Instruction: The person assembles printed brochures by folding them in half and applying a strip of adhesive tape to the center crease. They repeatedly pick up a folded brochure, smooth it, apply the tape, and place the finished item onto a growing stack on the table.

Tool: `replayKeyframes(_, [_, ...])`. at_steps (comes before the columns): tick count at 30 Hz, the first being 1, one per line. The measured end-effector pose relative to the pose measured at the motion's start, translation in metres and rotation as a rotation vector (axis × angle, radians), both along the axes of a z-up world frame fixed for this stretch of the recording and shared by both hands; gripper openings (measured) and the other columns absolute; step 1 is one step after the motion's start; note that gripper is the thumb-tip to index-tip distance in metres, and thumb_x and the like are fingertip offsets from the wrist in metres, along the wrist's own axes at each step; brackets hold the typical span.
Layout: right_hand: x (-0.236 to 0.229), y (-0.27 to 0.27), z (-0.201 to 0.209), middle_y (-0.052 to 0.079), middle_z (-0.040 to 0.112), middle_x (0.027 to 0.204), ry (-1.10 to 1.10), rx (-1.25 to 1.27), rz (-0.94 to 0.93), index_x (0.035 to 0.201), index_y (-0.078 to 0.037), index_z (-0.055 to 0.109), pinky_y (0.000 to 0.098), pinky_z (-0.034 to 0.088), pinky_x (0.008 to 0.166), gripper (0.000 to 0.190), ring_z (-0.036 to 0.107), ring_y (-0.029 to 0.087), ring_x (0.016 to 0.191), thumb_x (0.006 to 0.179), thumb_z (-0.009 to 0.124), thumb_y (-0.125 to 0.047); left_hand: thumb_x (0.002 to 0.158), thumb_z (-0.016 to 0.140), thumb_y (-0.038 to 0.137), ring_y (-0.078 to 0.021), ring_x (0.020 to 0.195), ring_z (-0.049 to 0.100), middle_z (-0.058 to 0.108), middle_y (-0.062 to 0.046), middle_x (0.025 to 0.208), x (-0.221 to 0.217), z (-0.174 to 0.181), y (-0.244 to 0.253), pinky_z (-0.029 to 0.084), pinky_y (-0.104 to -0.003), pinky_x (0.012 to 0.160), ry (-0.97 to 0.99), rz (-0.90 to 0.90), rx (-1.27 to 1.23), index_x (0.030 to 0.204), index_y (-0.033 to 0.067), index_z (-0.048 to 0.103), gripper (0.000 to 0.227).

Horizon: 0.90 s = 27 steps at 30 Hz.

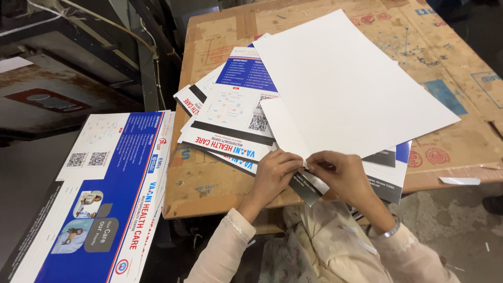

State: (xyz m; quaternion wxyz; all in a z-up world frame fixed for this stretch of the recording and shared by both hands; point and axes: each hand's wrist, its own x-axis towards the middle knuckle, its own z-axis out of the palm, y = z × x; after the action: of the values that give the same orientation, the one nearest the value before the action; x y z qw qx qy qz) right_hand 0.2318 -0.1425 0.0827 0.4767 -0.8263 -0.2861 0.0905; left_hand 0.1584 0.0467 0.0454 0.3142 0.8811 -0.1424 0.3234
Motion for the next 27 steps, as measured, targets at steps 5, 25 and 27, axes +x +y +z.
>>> replayKeyframes(5, [-0.012, -0.003, 0.000, 0.007, 0.080, 0.091, -0.043, 0.074, -0.009, 0.101, -0.004, 0.078, 0.0272, 0.062, 0.069, 0.018, 0.080, 0.016, 0.079, 0.085, 0.075, -0.009, 0.082, 0.076, 0.004, -0.0225, 0.092, 0.068, 0.074, -0.001, 0.101, -0.002, -0.001, 0.000, 0.055, -0.036, 0.080, 0.012, -0.004, -0.008, 0.095, 0.0062, 0.075, 0.013])
replayKeyframes(25, [0.046, -0.253, -0.132, 0.014, 0.063, 0.095, -0.211, 0.014, -0.683, 0.114, 0.004, 0.062, 0.0322, 0.049, 0.074, 0.012, 0.058, 0.018, 0.081, 0.105, 0.066, -0.003, 0.080, 0.077, 0.005, -0.0218, 0.090, 0.067, 0.075, -0.001, 0.102, -0.004, 0.002, -0.002, 0.054, -0.036, 0.079, 0.013, -0.024, 0.001, 0.096, 0.0081, 0.075, 0.017])
replayKeyframes(27, [0.052, -0.303, -0.167, 0.014, 0.060, 0.098, -0.370, 0.013, -0.659, 0.114, 0.003, 0.058, 0.0299, 0.046, 0.081, 0.009, 0.055, 0.019, 0.087, 0.106, 0.055, 0.000, 0.082, 0.077, 0.006, -0.0219, 0.091, 0.067, 0.075, -0.001, 0.102, -0.004, 0.001, -0.003, 0.053, -0.037, 0.080, 0.007, -0.026, -0.003, 0.097, 0.0082, 0.075, 0.015])
